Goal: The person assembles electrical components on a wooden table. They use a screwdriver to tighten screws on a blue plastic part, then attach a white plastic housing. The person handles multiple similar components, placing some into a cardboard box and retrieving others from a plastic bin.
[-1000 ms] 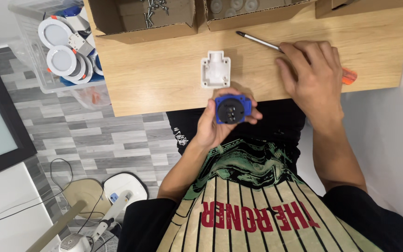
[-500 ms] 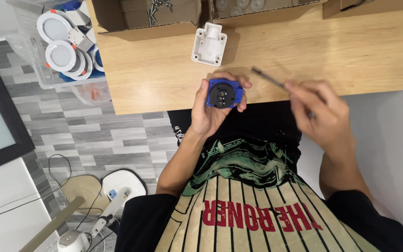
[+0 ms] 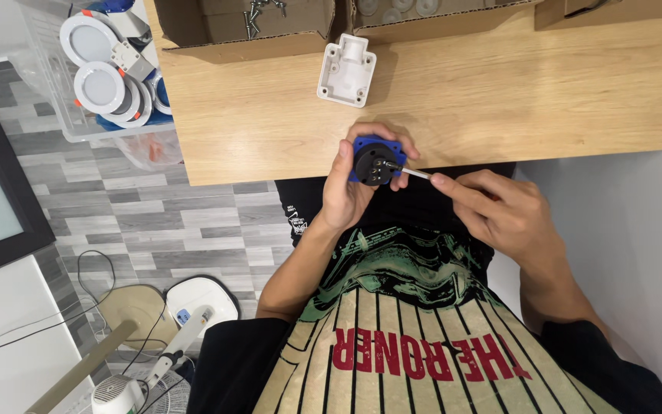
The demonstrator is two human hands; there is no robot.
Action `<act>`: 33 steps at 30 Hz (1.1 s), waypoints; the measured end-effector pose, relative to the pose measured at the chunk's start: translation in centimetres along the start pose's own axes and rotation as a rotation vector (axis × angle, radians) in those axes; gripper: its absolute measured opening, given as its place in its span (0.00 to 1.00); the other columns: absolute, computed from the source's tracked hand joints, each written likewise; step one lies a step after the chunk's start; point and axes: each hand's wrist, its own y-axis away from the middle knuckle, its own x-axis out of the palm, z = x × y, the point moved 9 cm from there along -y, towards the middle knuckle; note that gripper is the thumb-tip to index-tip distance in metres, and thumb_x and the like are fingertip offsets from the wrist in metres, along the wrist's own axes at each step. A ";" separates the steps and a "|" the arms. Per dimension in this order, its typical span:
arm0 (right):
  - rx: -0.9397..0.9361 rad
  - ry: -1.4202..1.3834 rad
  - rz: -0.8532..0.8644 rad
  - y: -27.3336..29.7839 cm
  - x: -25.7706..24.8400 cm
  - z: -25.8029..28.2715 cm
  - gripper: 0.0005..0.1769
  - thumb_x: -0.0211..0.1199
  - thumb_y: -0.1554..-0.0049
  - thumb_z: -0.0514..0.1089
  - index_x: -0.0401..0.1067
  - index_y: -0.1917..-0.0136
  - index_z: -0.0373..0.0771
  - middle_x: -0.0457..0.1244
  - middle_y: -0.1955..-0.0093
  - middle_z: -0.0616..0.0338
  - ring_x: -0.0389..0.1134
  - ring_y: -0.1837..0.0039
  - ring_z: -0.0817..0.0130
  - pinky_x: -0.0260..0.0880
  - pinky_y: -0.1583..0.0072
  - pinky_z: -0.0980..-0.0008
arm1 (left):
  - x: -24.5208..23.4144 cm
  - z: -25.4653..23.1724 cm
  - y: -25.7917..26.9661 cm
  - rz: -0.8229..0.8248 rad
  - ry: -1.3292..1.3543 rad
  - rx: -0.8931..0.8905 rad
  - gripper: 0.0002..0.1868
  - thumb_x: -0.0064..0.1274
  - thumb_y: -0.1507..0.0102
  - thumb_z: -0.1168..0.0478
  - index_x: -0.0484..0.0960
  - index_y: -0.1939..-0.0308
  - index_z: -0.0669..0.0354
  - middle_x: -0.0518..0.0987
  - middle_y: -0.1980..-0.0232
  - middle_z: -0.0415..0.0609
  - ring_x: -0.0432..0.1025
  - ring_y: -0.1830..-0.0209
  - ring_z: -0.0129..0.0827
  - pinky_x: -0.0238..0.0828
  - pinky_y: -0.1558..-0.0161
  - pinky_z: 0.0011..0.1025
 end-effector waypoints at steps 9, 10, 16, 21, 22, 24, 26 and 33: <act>-0.061 0.100 -0.002 1.2 1.0 0.4 0.20 0.67 0.40 0.23 0.87 0.39 0.34 0.71 0.59 0.47 0.70 0.66 0.58 0.71 0.66 0.64 | 0.0 -1.2 -0.1 -0.047 -0.152 0.105 0.26 0.30 0.21 0.46 0.71 0.43 0.67 0.80 0.61 0.69 0.75 0.76 0.37 0.72 0.72 0.26; -0.076 0.138 -0.009 1.5 1.2 0.5 0.19 0.67 0.40 0.24 0.88 0.39 0.35 0.71 0.58 0.48 0.70 0.66 0.58 0.72 0.65 0.64 | -0.1 -1.3 -0.1 -0.047 -0.182 0.119 0.25 0.30 0.21 0.48 0.72 0.45 0.68 0.80 0.63 0.69 0.73 0.79 0.36 0.70 0.74 0.26; 0.132 -0.206 -0.051 2.8 3.4 -0.9 0.19 0.62 0.38 0.25 0.86 0.38 0.35 0.71 0.62 0.54 0.69 0.69 0.65 0.69 0.69 0.69 | 0.0 -2.7 -0.3 -0.056 -0.253 0.092 0.25 0.31 0.21 0.48 0.75 0.50 0.68 0.78 0.70 0.65 0.68 0.84 0.31 0.62 0.79 0.23; 0.260 -0.511 -0.002 2.1 4.8 -1.6 0.20 0.59 0.36 0.27 0.82 0.35 0.34 0.70 0.66 0.55 0.67 0.71 0.71 0.64 0.71 0.72 | 0.1 -3.3 -0.8 -0.081 -0.287 0.089 0.25 0.32 0.22 0.48 0.77 0.53 0.66 0.77 0.74 0.62 0.65 0.86 0.29 0.59 0.83 0.21; 0.297 -0.575 0.012 2.1 5.1 -1.8 0.20 0.58 0.36 0.27 0.81 0.34 0.34 0.70 0.67 0.56 0.65 0.72 0.74 0.62 0.71 0.74 | 0.1 -3.5 -0.8 -0.087 -0.306 0.090 0.25 0.32 0.23 0.48 0.78 0.54 0.66 0.77 0.75 0.62 0.65 0.86 0.29 0.59 0.84 0.21; 0.322 -0.639 0.023 2.5 5.6 -2.2 0.20 0.57 0.35 0.27 0.81 0.34 0.34 0.69 0.68 0.56 0.64 0.72 0.76 0.61 0.71 0.75 | 0.3 -3.8 -0.9 -0.089 -0.323 0.099 0.26 0.33 0.23 0.48 0.78 0.55 0.66 0.78 0.75 0.61 0.65 0.86 0.28 0.59 0.84 0.20; 0.352 -0.703 0.035 2.9 6.0 -2.6 0.21 0.56 0.35 0.27 0.80 0.33 0.33 0.69 0.69 0.56 0.63 0.73 0.78 0.60 0.71 0.77 | 0.3 -4.0 -1.0 -0.092 -0.337 0.106 0.26 0.33 0.23 0.48 0.79 0.56 0.66 0.78 0.76 0.61 0.66 0.87 0.28 0.59 0.85 0.20; 0.253 -0.487 -0.036 2.9 5.4 -0.9 0.20 0.61 0.37 0.26 0.81 0.34 0.31 0.71 0.66 0.53 0.63 0.72 0.72 0.60 0.71 0.74 | 0.5 -4.5 -0.5 -0.118 -0.344 0.095 0.26 0.32 0.24 0.50 0.79 0.57 0.68 0.77 0.77 0.63 0.63 0.89 0.29 0.57 0.87 0.21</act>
